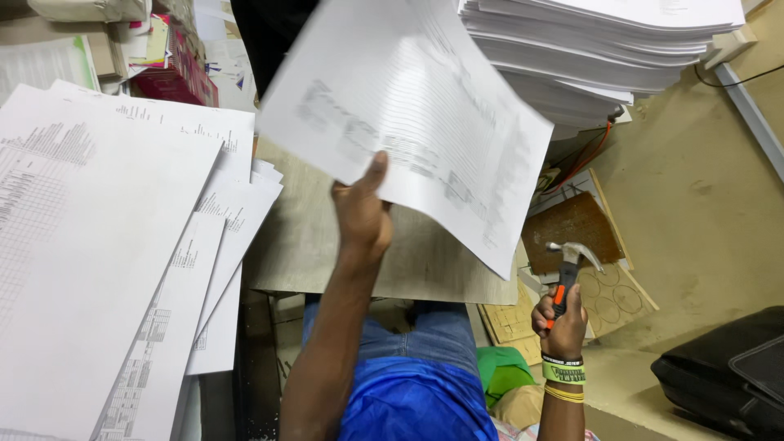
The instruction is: The person repeatedly hammers a sheet of paper placed on a small wooden board using a claw hammer. They then move the hammered paper to a stack and pick up a new sheet to repeat the process.
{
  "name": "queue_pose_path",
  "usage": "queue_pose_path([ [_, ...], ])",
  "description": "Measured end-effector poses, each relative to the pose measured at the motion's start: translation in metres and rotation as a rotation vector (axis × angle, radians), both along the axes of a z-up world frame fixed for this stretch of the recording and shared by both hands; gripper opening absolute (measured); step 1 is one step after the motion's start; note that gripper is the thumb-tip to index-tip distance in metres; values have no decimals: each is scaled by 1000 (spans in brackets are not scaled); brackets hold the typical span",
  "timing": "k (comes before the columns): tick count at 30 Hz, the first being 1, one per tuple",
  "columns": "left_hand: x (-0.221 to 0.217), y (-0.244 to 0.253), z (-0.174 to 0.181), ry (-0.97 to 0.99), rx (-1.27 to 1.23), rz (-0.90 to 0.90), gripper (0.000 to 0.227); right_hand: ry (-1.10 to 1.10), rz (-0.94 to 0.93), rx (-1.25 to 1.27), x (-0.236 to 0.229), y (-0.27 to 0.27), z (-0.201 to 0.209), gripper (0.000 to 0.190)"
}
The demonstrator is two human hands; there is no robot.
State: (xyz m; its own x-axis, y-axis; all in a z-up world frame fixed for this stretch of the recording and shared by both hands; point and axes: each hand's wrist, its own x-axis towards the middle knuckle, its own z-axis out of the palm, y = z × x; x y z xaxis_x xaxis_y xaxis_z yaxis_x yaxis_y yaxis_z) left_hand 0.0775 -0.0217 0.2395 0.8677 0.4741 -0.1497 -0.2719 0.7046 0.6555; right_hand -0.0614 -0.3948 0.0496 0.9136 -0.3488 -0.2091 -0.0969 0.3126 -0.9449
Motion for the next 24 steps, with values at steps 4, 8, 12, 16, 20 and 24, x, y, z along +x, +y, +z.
queue_pose_path([
  [4,-73,89,34,-16,70,155,51,35,-4,91,14,5,-13,57],
  [8,-164,168,-5,33,263,803,69,87,52,232,28,37,-14,52],
  [12,-207,229,-35,371,74,1058,55,155,72,288,34,72,-6,50],
  [16,-227,260,-58,277,-239,1055,94,154,96,248,32,81,-2,49],
  [20,-240,252,-55,355,-123,957,51,184,107,203,29,75,-1,50],
  [24,-265,247,-57,434,102,463,79,198,68,202,26,70,-4,48],
])
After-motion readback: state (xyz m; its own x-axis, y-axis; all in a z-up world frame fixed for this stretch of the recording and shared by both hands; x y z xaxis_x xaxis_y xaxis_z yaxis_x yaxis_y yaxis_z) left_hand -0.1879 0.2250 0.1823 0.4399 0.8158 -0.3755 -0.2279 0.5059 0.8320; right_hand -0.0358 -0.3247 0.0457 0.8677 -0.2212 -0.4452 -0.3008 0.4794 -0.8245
